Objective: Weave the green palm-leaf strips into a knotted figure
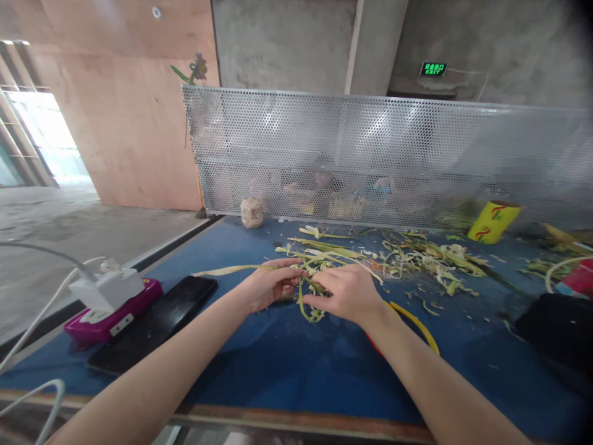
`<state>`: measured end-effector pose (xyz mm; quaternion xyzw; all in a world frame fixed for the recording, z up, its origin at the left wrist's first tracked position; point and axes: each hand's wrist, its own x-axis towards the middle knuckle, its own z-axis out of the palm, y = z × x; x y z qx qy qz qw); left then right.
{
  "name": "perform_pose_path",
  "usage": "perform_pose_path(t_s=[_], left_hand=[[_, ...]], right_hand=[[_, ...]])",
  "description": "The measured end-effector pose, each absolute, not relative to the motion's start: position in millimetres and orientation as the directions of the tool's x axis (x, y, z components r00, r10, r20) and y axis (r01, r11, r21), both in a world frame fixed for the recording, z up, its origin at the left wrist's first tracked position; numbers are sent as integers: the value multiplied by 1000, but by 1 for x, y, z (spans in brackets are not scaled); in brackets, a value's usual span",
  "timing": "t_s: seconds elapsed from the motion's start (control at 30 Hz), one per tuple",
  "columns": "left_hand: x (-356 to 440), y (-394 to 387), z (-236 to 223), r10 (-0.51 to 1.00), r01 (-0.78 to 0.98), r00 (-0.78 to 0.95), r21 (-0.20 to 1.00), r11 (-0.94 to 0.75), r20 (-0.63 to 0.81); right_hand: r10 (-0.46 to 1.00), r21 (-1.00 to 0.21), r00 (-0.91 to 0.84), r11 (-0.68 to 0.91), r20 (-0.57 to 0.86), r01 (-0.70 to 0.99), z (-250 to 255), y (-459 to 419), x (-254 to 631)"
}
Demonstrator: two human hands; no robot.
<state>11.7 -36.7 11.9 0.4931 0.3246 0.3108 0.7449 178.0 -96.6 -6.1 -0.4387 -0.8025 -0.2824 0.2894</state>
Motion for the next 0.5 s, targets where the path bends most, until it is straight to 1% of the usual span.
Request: perform_pose_path(t_s=[0.1,0.13,0.17,0.2,0.3,0.33,0.37,0.5], left_hand=[[11,-37,12,775,-143,604,932,332,-184],[11,-37,12,773,-141,607,932,334,-185],[11,-37,13,772,-140,608,932,335,-186],[11,-37,13,772,-141,609,932,333,-183],[11,-39,14,776,-155,608,934,322,-166],[11,-40,15,780,-162,606,934,317,-160],[11,-40,15,782,-167,604,935,314,-155],[12,-40,13,782,-178,606,934,311,-144]], right_hand=[[460,293,-512,466,726,835,-7,-97,175],[453,309,-539,488,710,816,-8,-97,174],[459,299,-555,518,694,802,-8,-97,172],[480,256,-549,547,684,797,-7,-97,172],[579,36,-433,571,690,820,-6,-97,171],[605,-18,-404,570,686,822,-6,-97,172],[620,-49,-392,571,679,819,-5,-97,172],[663,-107,-367,560,653,821,-2,-99,172]])
